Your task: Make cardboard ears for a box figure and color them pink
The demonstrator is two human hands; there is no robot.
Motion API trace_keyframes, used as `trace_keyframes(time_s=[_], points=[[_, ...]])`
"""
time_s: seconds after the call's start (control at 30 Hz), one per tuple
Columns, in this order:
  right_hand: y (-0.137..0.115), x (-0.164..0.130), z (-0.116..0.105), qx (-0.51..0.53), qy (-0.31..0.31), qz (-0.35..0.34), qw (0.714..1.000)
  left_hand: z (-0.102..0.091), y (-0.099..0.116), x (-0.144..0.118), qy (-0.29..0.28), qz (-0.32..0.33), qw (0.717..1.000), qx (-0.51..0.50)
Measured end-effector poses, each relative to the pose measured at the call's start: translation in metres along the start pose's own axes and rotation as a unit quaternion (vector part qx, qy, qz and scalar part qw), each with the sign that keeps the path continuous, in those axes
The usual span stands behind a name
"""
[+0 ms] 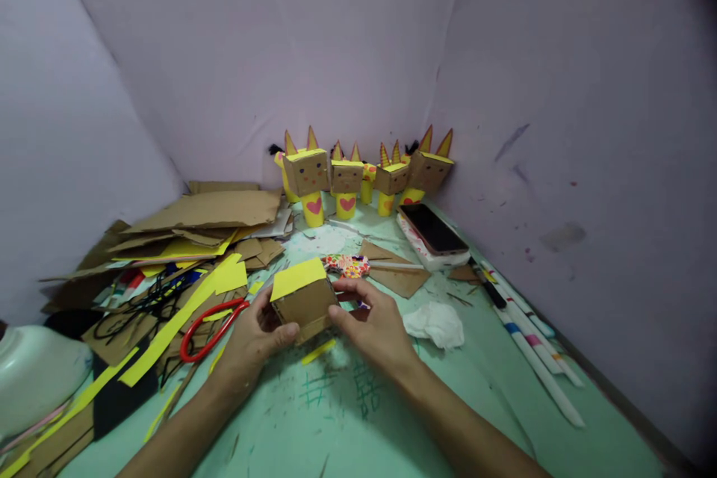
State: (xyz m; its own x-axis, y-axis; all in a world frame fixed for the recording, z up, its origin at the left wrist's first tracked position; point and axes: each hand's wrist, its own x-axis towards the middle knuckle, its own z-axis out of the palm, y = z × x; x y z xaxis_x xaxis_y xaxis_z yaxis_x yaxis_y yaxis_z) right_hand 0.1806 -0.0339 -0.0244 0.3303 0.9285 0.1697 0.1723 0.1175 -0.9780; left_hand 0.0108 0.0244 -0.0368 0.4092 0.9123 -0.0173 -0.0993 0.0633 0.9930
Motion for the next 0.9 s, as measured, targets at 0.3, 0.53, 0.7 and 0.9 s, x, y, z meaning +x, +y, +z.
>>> trace_keyframes(time_s=[0.3, 0.53, 0.7, 0.9], points=[[0.016, -0.002, 0.007, -0.066, -0.012, -0.005, 0.998, 0.007, 0.004, 0.000, 0.043, 0.007, 0.994, 0.103], [0.016, -0.003, 0.007, -0.073, -0.021, 0.026, 0.997, -0.002, -0.013, 0.003, 0.055, 0.043, 0.981, 0.183], [0.018, -0.002, 0.007, -0.076, -0.021, 0.024, 0.997, -0.006, -0.015, 0.002, 0.031, 0.041, 0.975, 0.218], [0.019, -0.002, 0.008, -0.077, -0.023, 0.032, 0.996, -0.002, -0.007, 0.002, 0.037, 0.039, 0.972, 0.229]])
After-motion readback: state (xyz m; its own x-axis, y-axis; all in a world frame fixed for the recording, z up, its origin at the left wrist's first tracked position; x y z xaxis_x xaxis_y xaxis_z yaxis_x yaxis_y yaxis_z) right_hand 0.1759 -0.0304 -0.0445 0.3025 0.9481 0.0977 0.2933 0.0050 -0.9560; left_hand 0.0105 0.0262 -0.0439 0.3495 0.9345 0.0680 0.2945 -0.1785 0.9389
